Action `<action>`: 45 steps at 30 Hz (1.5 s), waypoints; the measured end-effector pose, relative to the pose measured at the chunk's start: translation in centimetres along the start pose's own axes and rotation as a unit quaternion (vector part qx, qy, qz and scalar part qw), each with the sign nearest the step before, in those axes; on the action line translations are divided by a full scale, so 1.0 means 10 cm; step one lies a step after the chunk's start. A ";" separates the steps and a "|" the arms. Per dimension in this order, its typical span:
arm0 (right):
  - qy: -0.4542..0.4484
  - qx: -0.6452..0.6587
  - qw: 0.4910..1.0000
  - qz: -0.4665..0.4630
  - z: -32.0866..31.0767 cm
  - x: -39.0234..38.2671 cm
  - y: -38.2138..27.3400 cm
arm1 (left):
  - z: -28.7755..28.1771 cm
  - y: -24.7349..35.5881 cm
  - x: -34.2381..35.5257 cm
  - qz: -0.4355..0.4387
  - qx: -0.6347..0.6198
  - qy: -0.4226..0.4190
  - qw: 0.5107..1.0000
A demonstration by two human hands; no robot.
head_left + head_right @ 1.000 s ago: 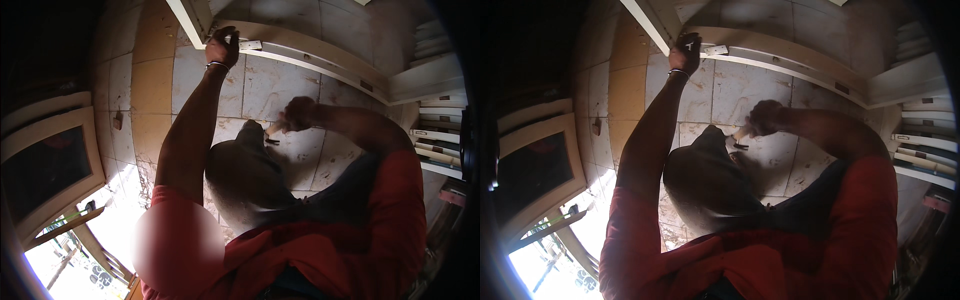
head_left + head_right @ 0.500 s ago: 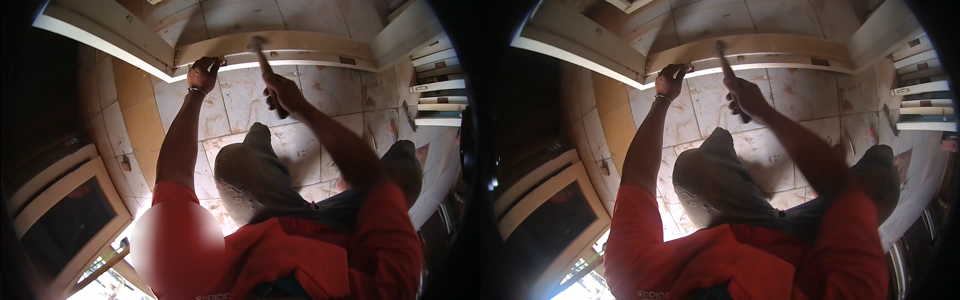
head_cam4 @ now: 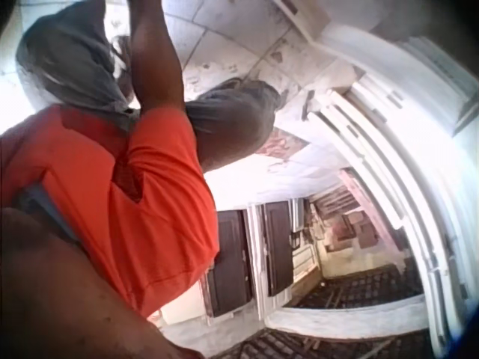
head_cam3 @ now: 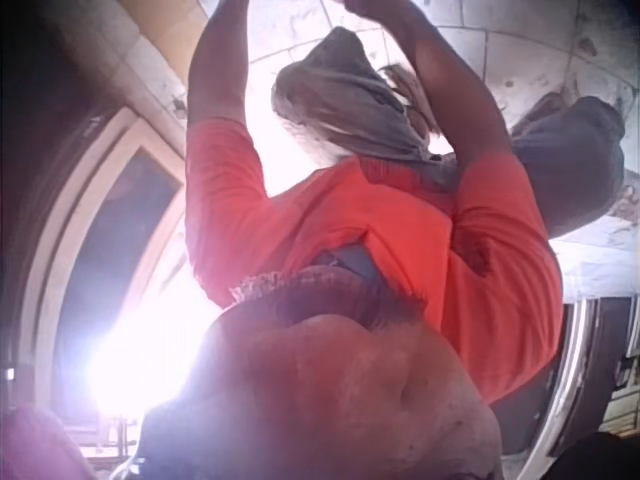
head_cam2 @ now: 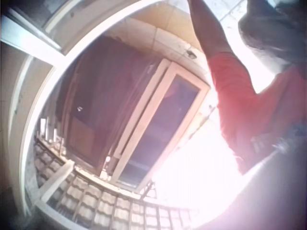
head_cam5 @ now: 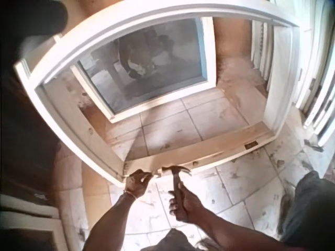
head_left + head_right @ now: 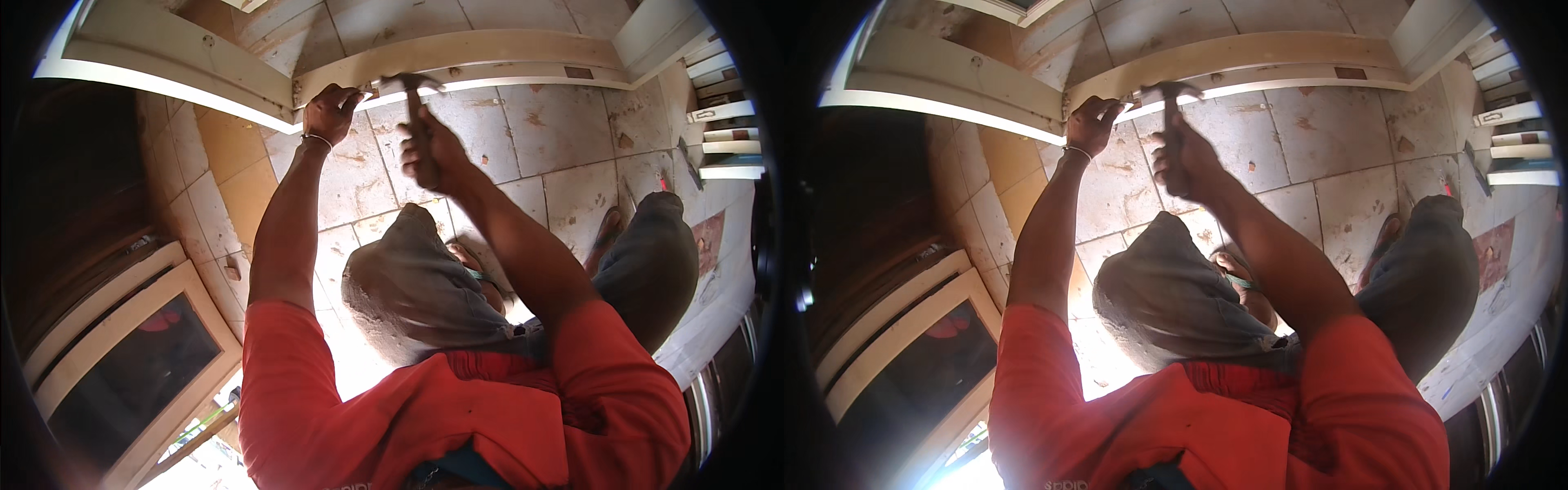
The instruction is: The person hammers nails into a wooden frame and then uses a screwdriver to tighten a screw on a hinge.
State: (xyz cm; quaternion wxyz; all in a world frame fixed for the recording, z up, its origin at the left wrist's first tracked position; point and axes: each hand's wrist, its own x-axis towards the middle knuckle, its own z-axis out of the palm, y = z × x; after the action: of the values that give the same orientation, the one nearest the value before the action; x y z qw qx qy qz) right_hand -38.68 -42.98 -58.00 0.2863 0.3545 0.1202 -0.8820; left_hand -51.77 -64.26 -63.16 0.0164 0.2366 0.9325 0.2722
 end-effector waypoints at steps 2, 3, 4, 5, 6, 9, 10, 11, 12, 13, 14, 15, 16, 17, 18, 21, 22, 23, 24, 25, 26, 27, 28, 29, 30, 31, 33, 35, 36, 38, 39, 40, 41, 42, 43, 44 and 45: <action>0.054 0.033 0.988 -0.141 -0.08 -0.02 -0.13 | 0.03 -0.05 -0.01 -0.004 -0.008 0.008 1.000; 0.106 0.075 0.957 -0.257 -0.10 0.00 -0.16 | 0.06 -0.07 0.00 -0.004 -0.012 0.012 1.000; 0.104 0.125 0.932 -0.324 -0.13 0.01 -0.17 | 0.08 -0.08 0.01 0.004 -0.018 0.025 1.000; 0.147 0.072 0.957 -0.241 -0.15 0.04 -0.13 | 0.10 -0.09 0.02 0.003 0.005 0.017 1.000; 0.177 0.008 0.965 -0.196 -0.17 0.08 -0.03 | 0.08 -0.10 0.01 0.013 0.022 0.026 0.999; -0.039 -0.087 0.993 0.062 -0.22 0.28 0.37 | -0.12 -0.16 -0.09 -0.023 0.013 0.037 0.999; -0.042 -0.131 0.983 0.122 -0.27 0.29 0.53 | -0.28 -0.21 -0.16 -0.042 -0.021 0.095 0.994; -0.059 -0.184 0.968 0.161 -0.30 0.31 0.62 | -0.47 -0.24 -0.27 -0.132 -0.039 0.119 0.983; -0.078 -0.126 0.972 0.182 -0.34 0.28 0.67 | -0.67 -0.29 -0.42 -0.083 -0.024 0.137 0.987; -0.069 -0.141 0.977 0.146 -0.36 0.25 0.62 | -0.86 -0.33 -0.60 -0.089 0.000 0.149 0.985; -0.014 -0.143 0.987 0.076 -0.37 0.19 0.53 | -0.96 -0.34 -0.76 -0.050 0.010 0.145 0.988; -0.040 -0.132 0.990 0.015 -0.37 0.12 0.37 | -0.98 -0.32 -0.93 -0.056 -0.001 0.150 0.987; 0.028 -0.146 0.988 -0.051 -0.33 0.07 0.15 | -0.97 -0.27 -1.09 -0.079 -0.006 0.149 0.986; 0.017 -0.161 0.981 -0.104 -0.26 0.02 -0.13 | -0.92 -0.20 -1.22 -0.084 -0.013 0.149 0.985; 0.054 -0.124 0.974 -0.181 -0.21 -0.04 -0.35 | -0.87 -0.09 -1.36 -0.145 -0.050 0.169 0.973; 0.076 0.021 0.938 -0.337 -0.07 -0.08 -0.55 | -0.86 0.32 -1.60 -0.258 -0.151 0.248 0.922; 0.110 0.053 0.928 -0.352 -0.08 -0.06 -0.49 | -0.88 0.47 -1.60 -0.245 -0.188 0.292 0.905; 0.169 0.045 0.936 -0.304 -0.10 0.02 -0.39 | -0.90 0.63 -1.59 -0.282 -0.209 0.330 0.876; 0.088 -0.058 0.976 -0.191 -0.15 0.09 -0.20 | -0.94 0.76 -1.54 -0.253 -0.218 0.339 0.879; 0.025 -0.153 0.988 -0.021 -0.23 0.18 0.00 | -0.96 0.86 -1.42 -0.246 -0.223 0.345 0.878; -0.023 -0.101 0.995 -0.010 -0.34 0.26 0.05 | -1.00 0.93 -1.29 -0.215 -0.226 0.349 0.884; -0.079 -0.049 0.995 0.042 -0.42 0.33 0.07 | -1.04 1.00 -1.17 -0.177 -0.200 0.354 0.896; -0.128 0.016 0.990 0.062 -0.50 0.37 0.08 | -1.06 1.06 -1.08 -0.189 -0.249 0.361 0.878; -0.117 -0.036 0.992 0.033 -0.57 0.35 0.02 | -1.09 1.10 -0.99 -0.153 -0.295 0.373 0.866; -0.105 -0.047 0.993 0.031 -0.59 0.33 -0.11 | -1.12 1.13 -0.95 -0.165 -0.295 0.368 0.866; -0.128 -0.043 0.991 0.015 -0.59 0.26 -0.25 | -1.15 1.16 -0.94 -0.162 -0.295 0.364 0.869; -0.049 -0.062 0.989 -0.128 -0.46 0.05 -0.54 | -1.23 1.21 -1.02 -0.157 -0.294 0.362 0.871; 0.028 -0.061 0.956 -0.285 -0.29 -0.14 -0.83 | -1.36 1.26 -1.20 -0.188 -0.284 0.370 0.865; 0.072 -0.037 0.931 -0.356 -0.20 -0.18 -0.90 | -1.41 1.28 -1.28 -0.216 -0.264 0.386 0.857; 0.080 -0.027 0.925 -0.369 -0.08 -0.16 -0.89 | -1.42 1.31 -1.36 -0.187 -0.262 0.388 0.864; 0.109 -0.046 0.922 -0.369 -0.07 -0.13 -0.84 | -1.41 1.31 -1.37 -0.236 -0.251 0.406 0.846; 0.145 -0.168 0.929 -0.297 -0.06 -0.01 -0.72 | -1.36 1.31 -1.34 -0.232 -0.253 0.397 0.851; 0.118 -0.305 0.934 -0.141 -0.12 0.05 -0.59 | -1.30 1.28 -1.28 -0.186 -0.260 0.386 0.866; 0.078 -0.444 0.893 0.001 -0.20 0.13 -0.42 | -1.20 1.26 -1.22 -0.178 -0.255 0.390 0.867; 0.017 -0.379 0.922 0.076 -0.32 0.16 -0.26 | -1.12 1.19 -1.11 -0.134 -0.254 0.388 0.876; -0.041 -0.298 0.943 0.141 -0.40 0.20 -0.18 | -1.03 1.09 -1.00 -0.153 -0.246 0.398 0.871; -0.041 -0.297 0.942 0.148 -0.50 0.20 -0.02 | -0.92 1.01 -0.96 -0.161 -0.236 0.394 0.873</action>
State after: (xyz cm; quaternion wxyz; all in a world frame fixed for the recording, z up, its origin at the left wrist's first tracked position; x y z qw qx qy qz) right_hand -37.18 -41.62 -63.04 0.5110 0.2307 0.3114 -0.7673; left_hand -40.30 -65.72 -51.00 -0.2538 -0.0549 0.7949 0.5483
